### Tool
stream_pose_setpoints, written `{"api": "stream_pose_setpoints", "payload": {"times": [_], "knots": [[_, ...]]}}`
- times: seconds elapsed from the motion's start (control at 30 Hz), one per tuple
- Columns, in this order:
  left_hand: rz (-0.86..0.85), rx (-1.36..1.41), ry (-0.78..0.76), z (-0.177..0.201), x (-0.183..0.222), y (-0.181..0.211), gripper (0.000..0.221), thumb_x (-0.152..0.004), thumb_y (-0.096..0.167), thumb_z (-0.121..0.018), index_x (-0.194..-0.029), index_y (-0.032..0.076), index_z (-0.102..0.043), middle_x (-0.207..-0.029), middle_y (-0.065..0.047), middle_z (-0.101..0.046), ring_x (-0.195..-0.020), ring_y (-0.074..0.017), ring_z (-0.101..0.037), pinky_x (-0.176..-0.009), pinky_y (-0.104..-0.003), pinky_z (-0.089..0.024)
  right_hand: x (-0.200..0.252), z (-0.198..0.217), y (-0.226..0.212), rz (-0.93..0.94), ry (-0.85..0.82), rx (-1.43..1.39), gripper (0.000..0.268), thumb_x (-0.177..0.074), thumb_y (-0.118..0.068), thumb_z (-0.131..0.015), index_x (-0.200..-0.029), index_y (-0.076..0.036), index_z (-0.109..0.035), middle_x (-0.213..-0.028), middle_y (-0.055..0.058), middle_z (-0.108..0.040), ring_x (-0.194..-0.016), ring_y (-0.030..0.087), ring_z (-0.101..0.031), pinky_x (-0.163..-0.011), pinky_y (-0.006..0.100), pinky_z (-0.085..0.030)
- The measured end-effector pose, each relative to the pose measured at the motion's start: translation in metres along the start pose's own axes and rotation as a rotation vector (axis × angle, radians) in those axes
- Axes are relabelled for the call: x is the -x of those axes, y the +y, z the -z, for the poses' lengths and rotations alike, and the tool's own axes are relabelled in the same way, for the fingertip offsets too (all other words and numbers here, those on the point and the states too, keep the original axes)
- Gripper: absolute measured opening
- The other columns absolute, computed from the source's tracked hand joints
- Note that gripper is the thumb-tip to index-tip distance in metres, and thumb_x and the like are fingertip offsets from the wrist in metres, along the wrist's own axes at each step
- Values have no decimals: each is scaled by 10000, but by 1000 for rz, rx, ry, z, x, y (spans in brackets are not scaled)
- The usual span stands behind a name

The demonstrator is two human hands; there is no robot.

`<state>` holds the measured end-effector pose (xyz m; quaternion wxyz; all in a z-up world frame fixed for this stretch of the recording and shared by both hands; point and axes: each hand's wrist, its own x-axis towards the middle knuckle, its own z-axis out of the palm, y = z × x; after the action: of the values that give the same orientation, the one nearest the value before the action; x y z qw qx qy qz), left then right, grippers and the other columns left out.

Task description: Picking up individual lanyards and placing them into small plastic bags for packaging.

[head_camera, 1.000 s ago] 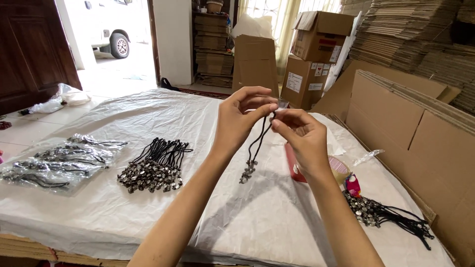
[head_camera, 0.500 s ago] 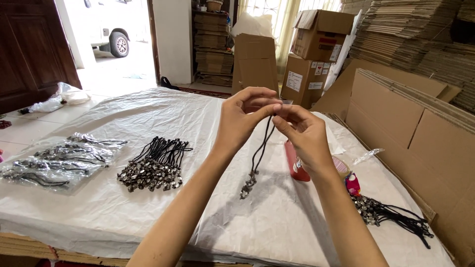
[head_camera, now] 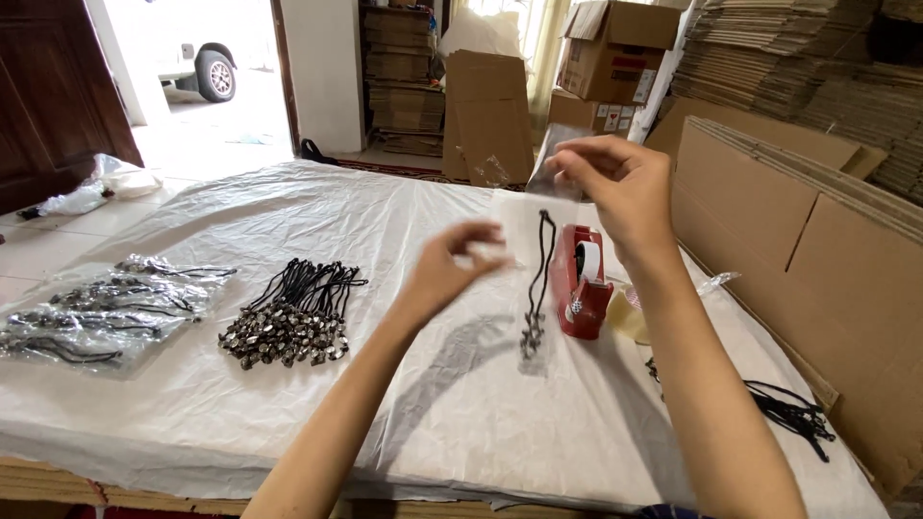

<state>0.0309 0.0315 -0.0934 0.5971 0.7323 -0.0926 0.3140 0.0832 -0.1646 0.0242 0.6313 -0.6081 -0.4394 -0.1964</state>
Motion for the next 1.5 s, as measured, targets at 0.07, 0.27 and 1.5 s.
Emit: {"api": "stream_pose_setpoints", "payload": {"times": [0.07,0.27,1.5], "knots": [[-5,-84,-294,-5,17,-25,681,-747,170,-860,-1377,65,-624,-1256,-233,-706,-1172,-344,-656,-863,-300,-517,1,1,4,6,64,-11,132,-975,-58,-771,-1094,-10,-743,-913,106,-763,-796,106,-712,-762,226,-612],[353,-12,-374,-33,29,-91,280,-901,40,-711,-1169,-44,-719,-1047,-205,-751,-573,-224,-725,-516,-275,-593,38,-11,-15,-19,68,24,207,-885,-165,-843,-1037,-40,-778,-896,141,-774,-813,155,-711,-792,301,-609],[-77,-431,-583,17,140,-75,152,-855,240,-767,-952,133,-723,-855,-2,-751,-751,-135,-686,-691,-296,-536,283,-15,133,-486,-532,338,283,-993,-336,-545,-1112,-171,-741,-805,-24,-718,-705,100,-602,-705,241,-476]]}}
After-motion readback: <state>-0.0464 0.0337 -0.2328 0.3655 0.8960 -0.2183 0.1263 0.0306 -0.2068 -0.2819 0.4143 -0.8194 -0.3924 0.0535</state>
